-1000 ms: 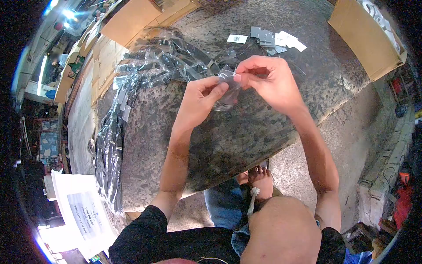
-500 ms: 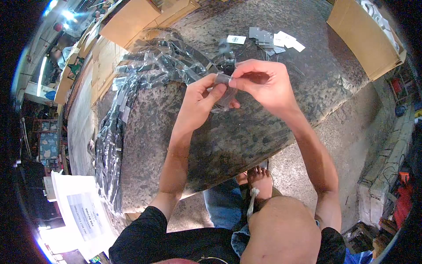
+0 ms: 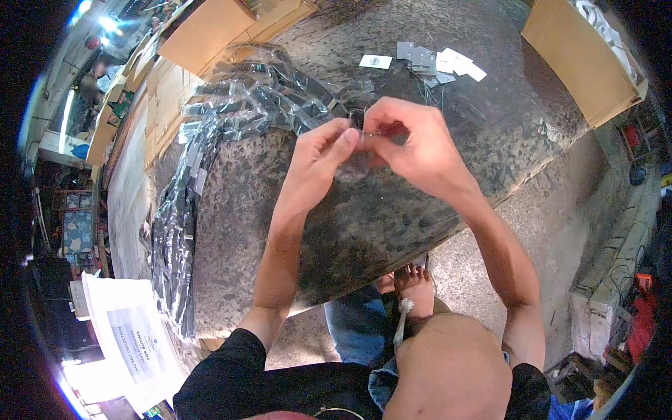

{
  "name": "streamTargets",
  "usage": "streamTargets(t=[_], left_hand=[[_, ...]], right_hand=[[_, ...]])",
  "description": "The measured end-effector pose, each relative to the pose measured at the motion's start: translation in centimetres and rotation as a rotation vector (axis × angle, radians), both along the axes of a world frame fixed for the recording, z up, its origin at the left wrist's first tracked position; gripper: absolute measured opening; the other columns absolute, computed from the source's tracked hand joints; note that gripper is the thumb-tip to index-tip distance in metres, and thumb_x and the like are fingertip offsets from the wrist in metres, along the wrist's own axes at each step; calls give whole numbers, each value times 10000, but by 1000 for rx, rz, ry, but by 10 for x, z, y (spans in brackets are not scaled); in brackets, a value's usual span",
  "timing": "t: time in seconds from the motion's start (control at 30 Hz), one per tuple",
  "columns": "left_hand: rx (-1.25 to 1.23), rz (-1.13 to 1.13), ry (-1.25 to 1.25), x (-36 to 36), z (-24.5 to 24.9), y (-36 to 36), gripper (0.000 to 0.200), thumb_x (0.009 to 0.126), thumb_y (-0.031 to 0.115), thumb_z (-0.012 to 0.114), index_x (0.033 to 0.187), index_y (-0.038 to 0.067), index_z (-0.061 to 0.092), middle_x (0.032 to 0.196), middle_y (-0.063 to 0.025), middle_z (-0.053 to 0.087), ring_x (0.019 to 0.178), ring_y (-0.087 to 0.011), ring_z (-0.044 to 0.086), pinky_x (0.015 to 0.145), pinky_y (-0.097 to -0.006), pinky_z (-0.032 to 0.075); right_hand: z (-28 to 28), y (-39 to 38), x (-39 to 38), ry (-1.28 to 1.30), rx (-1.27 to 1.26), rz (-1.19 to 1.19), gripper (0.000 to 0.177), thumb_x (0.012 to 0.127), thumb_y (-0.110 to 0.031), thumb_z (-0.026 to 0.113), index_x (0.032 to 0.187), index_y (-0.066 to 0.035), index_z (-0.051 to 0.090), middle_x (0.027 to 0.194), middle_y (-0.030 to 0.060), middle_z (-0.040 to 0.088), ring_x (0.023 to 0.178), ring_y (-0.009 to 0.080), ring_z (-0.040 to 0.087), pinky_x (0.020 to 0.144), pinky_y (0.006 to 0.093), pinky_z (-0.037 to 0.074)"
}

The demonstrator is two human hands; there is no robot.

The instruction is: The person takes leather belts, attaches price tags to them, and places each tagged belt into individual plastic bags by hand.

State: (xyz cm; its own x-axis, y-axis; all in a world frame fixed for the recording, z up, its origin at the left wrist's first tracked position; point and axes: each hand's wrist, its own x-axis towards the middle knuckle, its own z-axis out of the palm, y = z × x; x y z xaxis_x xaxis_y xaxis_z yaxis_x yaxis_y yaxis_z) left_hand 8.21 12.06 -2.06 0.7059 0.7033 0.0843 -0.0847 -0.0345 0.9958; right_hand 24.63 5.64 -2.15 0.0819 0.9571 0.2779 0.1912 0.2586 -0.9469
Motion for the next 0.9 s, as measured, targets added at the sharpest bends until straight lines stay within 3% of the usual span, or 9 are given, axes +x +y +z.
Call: streamTargets(t=[0.17, 0.27, 0.37, 0.53, 0.67, 0.73, 0.77, 0.83, 0.9], left_hand=[[154, 99, -16, 8, -18, 4, 229, 869, 101, 659, 1038, -33, 580, 816, -46, 659, 789, -99, 611, 703, -255, 477], [256, 132, 202, 1, -23, 18, 229, 829, 52, 694, 1026, -25, 607, 855, -31, 662, 848, -83, 606, 765, -232, 461], [352, 117, 353, -1, -20, 21, 216, 789, 84, 739, 947, -11, 626, 797, -37, 675, 783, -76, 607, 728, -234, 465], [662, 353, 475, 1, -3, 7, 263, 740, 136, 794, 911, 3, 645, 715, -84, 649, 618, -75, 535, 578, -267, 439], [709, 395, 262, -9, -1, 17, 271, 746, 182, 794, 850, -17, 642, 616, -121, 566, 546, -88, 455, 524, -283, 395], [583, 259, 561, -24, 18, 23, 309, 815, 250, 731, 784, -38, 623, 568, -136, 506, 543, -99, 404, 512, -289, 369], [584, 260, 559, -31, 23, 25, 309, 815, 250, 731, 784, -38, 623, 568, -136, 506, 543, -99, 404, 512, -289, 369], [476, 31, 664, -46, 31, 27, 390, 888, 304, 642, 741, -56, 606, 556, -147, 483, 567, -103, 379, 521, -297, 359], [469, -67, 725, -48, 28, 26, 383, 941, 308, 570, 823, -49, 637, 623, -109, 573, 612, -88, 449, 570, -282, 403]], right_hand=[[-14, 14, 2, 182, 155, -237, 122, 790, 36, 702, 831, 0, 593, 753, -5, 608, 717, 51, 560, 666, 219, 481], [-10, 17, 11, 212, 192, -286, 117, 789, 52, 700, 813, 2, 598, 750, -10, 612, 733, 46, 556, 687, 207, 464], [-9, 17, 12, 237, 264, -296, 100, 797, 51, 700, 810, 2, 613, 747, -9, 621, 714, 48, 558, 678, 209, 466], [11, 21, 15, 272, 252, -384, 77, 809, 51, 685, 852, 12, 635, 746, 22, 647, 683, 73, 579, 660, 216, 476], [38, 24, 24, 247, 384, -439, 92, 822, 46, 668, 900, 3, 644, 744, 26, 661, 677, 75, 589, 646, 222, 476], [39, 23, 34, 245, 394, -423, 93, 826, 38, 668, 906, -2, 646, 753, 26, 665, 678, 75, 592, 647, 222, 477], [39, 23, 37, 243, 403, -406, 94, 829, 30, 667, 912, -8, 648, 762, 27, 670, 679, 75, 594, 648, 222, 477], [36, 21, 36, 313, 381, -390, 75, 836, 10, 669, 905, -11, 648, 777, 28, 674, 682, 75, 595, 654, 224, 480], [35, 19, 34, 415, 282, -307, 69, 837, -1, 672, 901, -9, 646, 796, 38, 681, 693, 79, 602, 649, 233, 487]])
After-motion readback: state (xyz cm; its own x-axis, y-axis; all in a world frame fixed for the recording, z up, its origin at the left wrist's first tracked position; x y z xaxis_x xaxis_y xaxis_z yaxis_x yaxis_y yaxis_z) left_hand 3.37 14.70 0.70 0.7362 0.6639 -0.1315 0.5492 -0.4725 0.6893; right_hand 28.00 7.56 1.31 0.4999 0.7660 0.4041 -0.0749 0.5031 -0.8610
